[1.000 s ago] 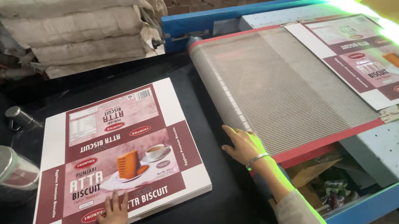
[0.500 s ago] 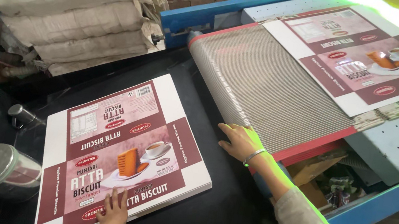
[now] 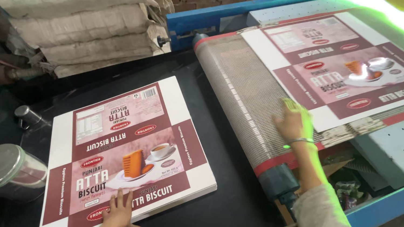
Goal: The person repeatedly picks up printed cardboard boxes from a conveyor belt and stacks them on a table. The boxes are labeled 'ATTA BISCUIT' and are handled one at a time throughout the clip.
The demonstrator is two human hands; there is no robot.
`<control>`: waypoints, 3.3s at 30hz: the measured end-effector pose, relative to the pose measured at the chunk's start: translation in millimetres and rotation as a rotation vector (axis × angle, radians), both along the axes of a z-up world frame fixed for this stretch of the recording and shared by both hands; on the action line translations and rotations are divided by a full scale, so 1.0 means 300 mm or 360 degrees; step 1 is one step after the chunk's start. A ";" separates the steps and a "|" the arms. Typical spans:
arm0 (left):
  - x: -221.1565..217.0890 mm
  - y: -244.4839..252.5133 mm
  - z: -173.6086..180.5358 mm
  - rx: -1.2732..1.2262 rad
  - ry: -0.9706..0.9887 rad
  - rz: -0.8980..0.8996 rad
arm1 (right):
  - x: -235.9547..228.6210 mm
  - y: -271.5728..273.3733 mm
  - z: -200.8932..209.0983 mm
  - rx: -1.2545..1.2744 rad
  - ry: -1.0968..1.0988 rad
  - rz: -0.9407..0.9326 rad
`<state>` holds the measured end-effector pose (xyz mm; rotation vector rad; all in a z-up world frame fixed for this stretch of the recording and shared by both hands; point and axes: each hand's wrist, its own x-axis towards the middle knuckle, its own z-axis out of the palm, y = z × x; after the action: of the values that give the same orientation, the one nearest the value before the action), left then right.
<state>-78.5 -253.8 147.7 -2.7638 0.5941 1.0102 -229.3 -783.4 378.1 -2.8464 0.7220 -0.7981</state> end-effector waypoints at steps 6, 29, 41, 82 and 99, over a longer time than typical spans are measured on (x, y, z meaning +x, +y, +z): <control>0.030 -0.091 -0.009 -0.0607 -0.0124 -0.0155 | -0.113 -0.240 -0.117 -0.0119 -0.0012 -0.0590; -0.038 -1.075 0.227 -0.2967 0.1458 0.1064 | 0.010 0.372 0.080 0.0031 0.0225 0.0467; 0.320 0.221 0.200 -0.2390 0.0050 0.1200 | 0.097 0.337 -0.149 -0.0988 0.0531 0.0545; 0.126 0.727 -0.097 -0.0019 -0.0370 0.0660 | 0.188 0.643 -0.458 0.0209 0.1830 0.0713; 0.119 0.314 -0.045 -0.0285 -0.0328 0.0169 | 0.097 0.410 0.109 -0.0116 0.0665 0.0453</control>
<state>-42.8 -159.5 134.1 -3.0353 0.5364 0.7084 -200.3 -660.3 410.8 -3.1164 0.3091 -0.1943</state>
